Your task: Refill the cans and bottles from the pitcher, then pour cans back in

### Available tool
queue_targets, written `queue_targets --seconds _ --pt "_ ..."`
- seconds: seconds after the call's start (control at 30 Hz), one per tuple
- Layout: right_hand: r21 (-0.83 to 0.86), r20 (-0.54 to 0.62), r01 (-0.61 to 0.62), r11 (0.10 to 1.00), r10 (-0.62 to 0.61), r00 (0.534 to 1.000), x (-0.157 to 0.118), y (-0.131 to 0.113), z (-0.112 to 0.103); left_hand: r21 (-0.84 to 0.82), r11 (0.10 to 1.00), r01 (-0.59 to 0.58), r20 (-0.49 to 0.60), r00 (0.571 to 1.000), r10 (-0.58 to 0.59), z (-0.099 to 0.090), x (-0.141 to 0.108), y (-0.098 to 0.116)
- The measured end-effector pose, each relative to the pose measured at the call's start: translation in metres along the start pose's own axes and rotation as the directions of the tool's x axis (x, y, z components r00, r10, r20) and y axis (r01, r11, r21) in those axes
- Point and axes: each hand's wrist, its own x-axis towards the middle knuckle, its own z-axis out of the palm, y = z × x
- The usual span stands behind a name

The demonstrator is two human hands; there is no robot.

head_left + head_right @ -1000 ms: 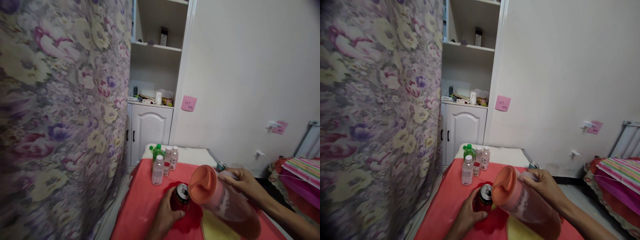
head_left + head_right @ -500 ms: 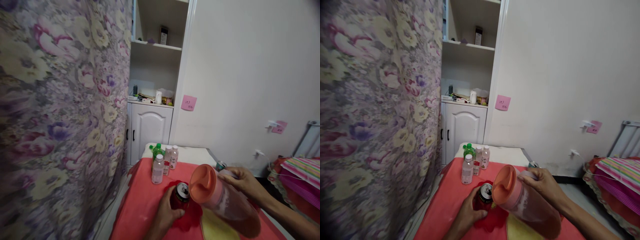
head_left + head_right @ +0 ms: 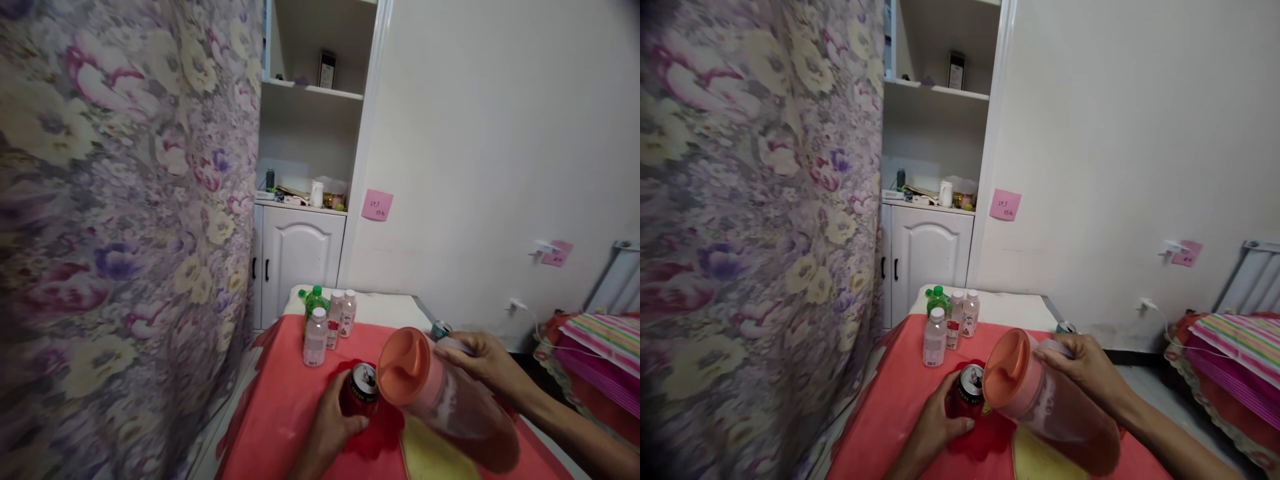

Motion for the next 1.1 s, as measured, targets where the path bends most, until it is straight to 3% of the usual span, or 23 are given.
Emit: queue_targets --seconds 0.1,0.57,1.1 --pt "0.038 0.071 -0.035 0.999 0.033 0.997 0.001 -0.001 -0.001 0.002 1.000 0.008 -0.002 1.000 -0.008 0.000 0.000 0.001" --pt "0.031 0.033 -0.020 0.999 0.019 0.999 0.000 -0.005 -0.002 -0.002 1.000 0.006 -0.002 1.000 -0.006 -0.001 0.001 -0.003" --pt "0.036 0.069 -0.028 0.999 0.026 0.997 -0.001 -0.008 -0.007 -0.007 1.000 0.013 -0.005 1.000 -0.013 -0.002 0.001 -0.006"
